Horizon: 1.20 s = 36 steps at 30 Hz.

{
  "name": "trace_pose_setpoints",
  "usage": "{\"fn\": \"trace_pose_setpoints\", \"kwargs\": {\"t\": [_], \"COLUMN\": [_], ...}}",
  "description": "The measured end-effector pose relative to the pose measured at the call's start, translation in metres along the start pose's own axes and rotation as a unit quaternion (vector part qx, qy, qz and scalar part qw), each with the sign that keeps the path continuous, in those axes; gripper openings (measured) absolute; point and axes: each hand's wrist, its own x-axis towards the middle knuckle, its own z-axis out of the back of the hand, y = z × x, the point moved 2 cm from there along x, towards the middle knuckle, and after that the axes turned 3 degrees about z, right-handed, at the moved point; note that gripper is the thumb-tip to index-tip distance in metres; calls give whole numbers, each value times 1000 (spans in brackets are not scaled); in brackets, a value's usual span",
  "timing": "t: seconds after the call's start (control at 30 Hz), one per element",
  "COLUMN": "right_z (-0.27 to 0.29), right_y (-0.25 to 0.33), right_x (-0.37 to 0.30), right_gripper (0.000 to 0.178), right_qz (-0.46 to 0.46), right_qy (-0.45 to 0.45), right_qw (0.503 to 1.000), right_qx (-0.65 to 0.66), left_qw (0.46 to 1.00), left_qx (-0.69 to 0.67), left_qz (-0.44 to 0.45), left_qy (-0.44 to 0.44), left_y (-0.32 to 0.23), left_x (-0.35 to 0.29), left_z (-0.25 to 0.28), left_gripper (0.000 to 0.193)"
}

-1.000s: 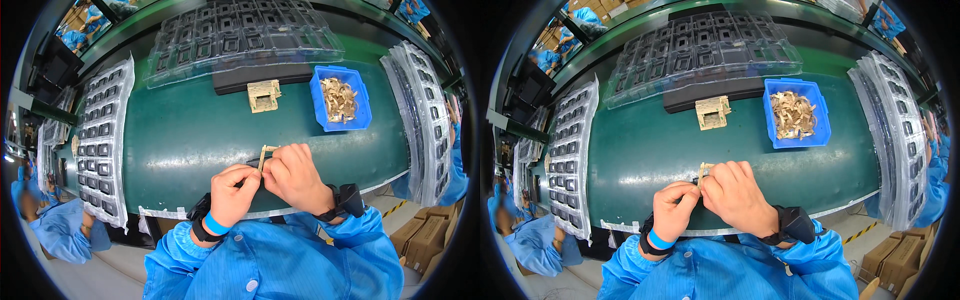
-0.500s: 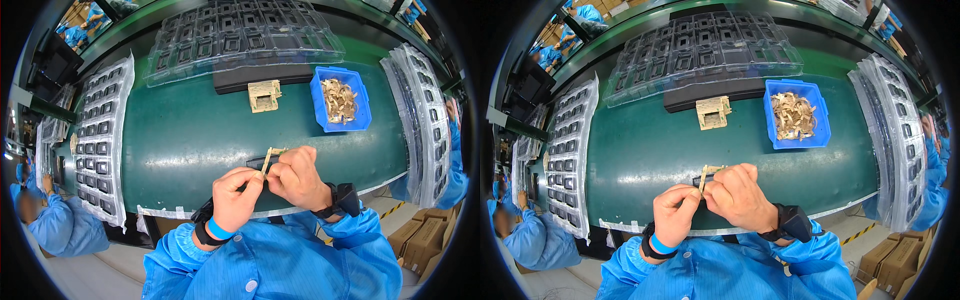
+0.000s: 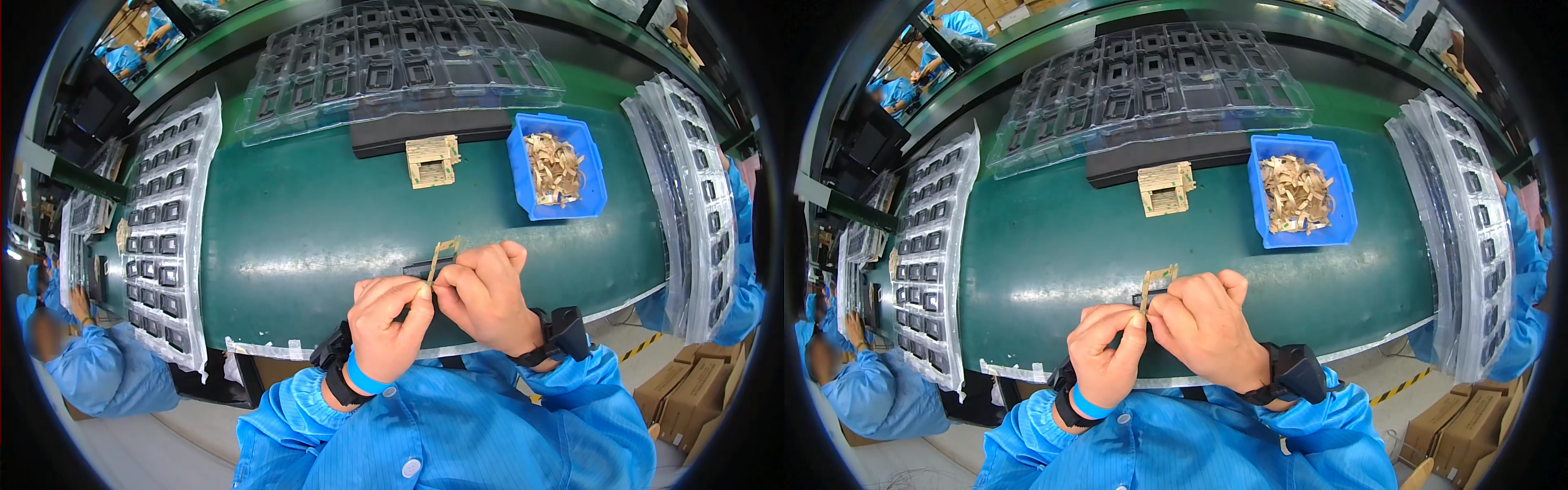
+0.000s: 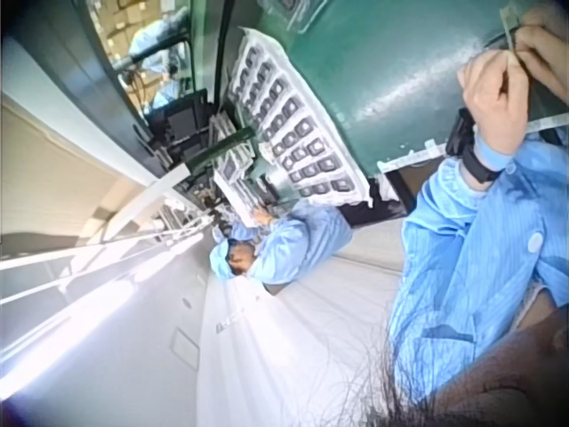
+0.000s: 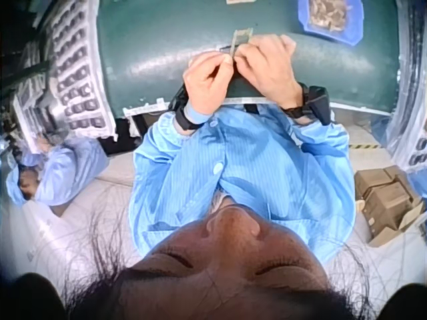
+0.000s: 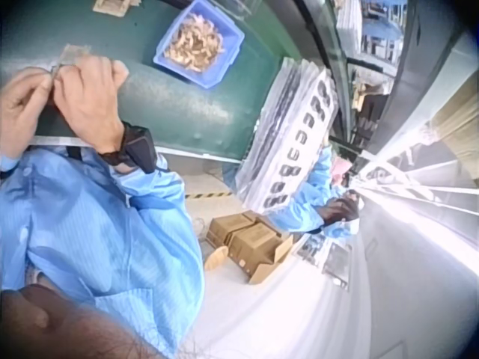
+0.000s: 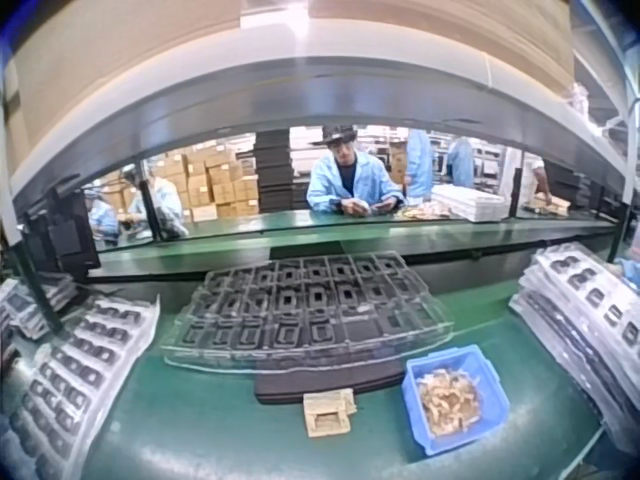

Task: Assembling small plastic and metal components at a factory assembly line workstation.

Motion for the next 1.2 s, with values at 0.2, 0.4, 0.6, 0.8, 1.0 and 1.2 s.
{"fn": "trace_pose_setpoints", "kwargs": {"t": [0.2,0.4,0.6,0.8,1.0,1.2], "right_z": [-4,11,61,75,59,36], "right_y": [0,-11,-63,-96,-40,-33], "right_x": [-3,-10,17,9,10,5], "right_gripper": [26,27,8,20,21,17], "right_qz": [57,35,-186,-280,-343,-400], "right_qy": [-18,-85,-157,-169,20,67], "right_qw": [998,993,970,944,891,784], "right_qx": [-20,77,21,-43,298,471], "left_qw": [984,948,947,954,961,971], "left_qx": [-123,-218,-236,-197,-196,-171], "left_qz": [123,230,218,223,186,149], "left_qy": [22,32,22,31,65,76], "left_y": [1,7,5,9,5,-1], "left_x": [-4,0,4,-2,1,5], "left_z": [1,4,5,10,0,-5], "left_gripper": [7,12,18,13,10,9]}}
